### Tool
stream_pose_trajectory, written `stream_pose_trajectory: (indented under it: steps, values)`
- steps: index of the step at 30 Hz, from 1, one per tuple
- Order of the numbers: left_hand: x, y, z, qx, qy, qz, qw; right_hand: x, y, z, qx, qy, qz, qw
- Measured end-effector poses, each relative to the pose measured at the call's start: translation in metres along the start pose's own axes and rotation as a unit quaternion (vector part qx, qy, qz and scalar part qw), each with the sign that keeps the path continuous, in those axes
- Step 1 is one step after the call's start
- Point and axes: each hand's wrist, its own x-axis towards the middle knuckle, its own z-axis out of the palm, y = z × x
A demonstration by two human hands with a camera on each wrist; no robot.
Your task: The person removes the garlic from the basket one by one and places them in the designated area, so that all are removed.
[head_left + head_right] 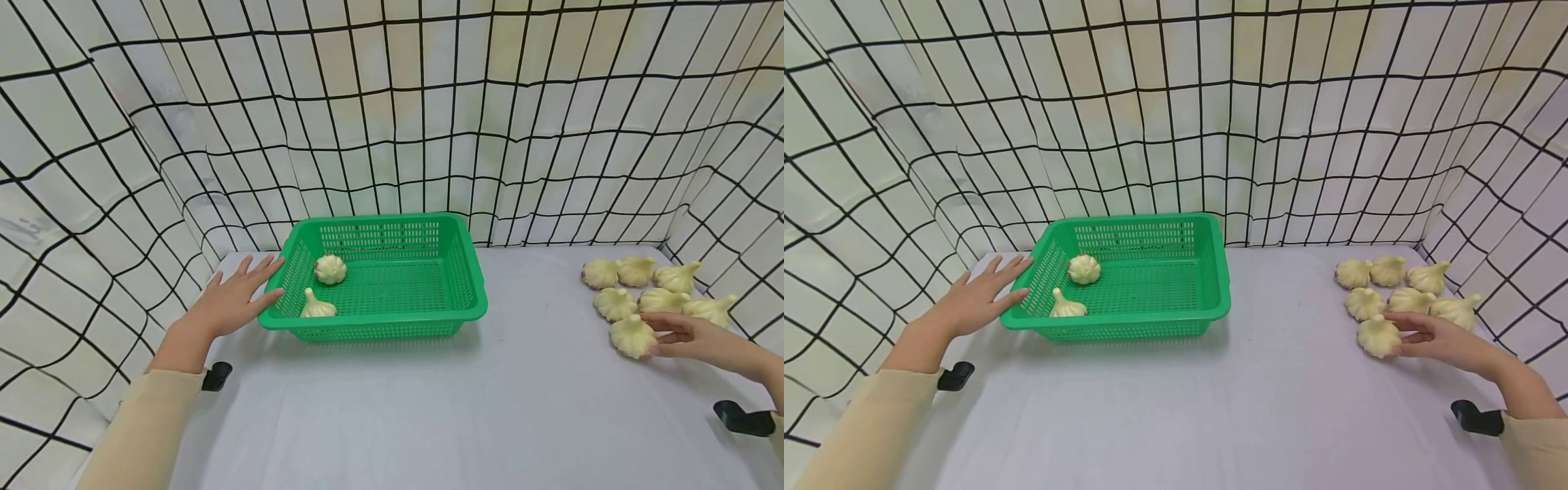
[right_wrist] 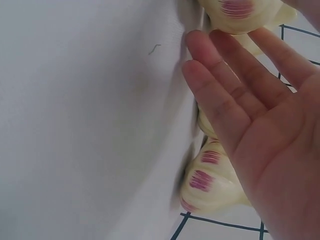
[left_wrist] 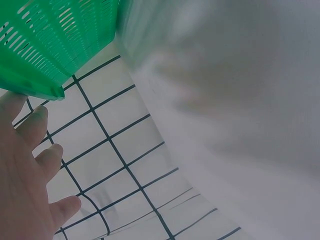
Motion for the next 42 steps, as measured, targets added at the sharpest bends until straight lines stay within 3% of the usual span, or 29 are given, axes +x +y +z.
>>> stream_pose_trajectory:
  steps: [12, 19, 24, 30, 34, 42]
  values:
    - [-0.002, 0.004, -0.003, 0.0, -0.002, 0.002, 1.0, -0.004, 0.002, -0.004, 0.008, -0.013, -0.011, 0.9998]
    - [-0.003, 0.004, -0.003, 0.001, 0.001, 0.004, 1.0, -0.007, -0.003, -0.01, -0.038, 0.031, -0.02, 0.9986]
    - [-0.002, 0.004, -0.002, 0.002, 0.001, 0.004, 1.0, -0.009, -0.016, -0.02, -0.071, 0.066, -0.01, 0.9953]
    - [-0.001, 0.003, -0.002, 0.004, 0.001, 0.005, 1.0, -0.009, -0.031, -0.03, -0.086, 0.123, -0.037, 0.988]
    - [0.0, 0.002, -0.002, 0.009, 0.001, 0.006, 0.9999, -0.008, -0.044, -0.037, -0.075, 0.135, -0.036, 0.9873]
    - [-0.001, 0.002, -0.003, 0.026, 0.001, 0.007, 0.9996, -0.002, -0.082, -0.048, -0.06, 0.161, -0.089, 0.9812]
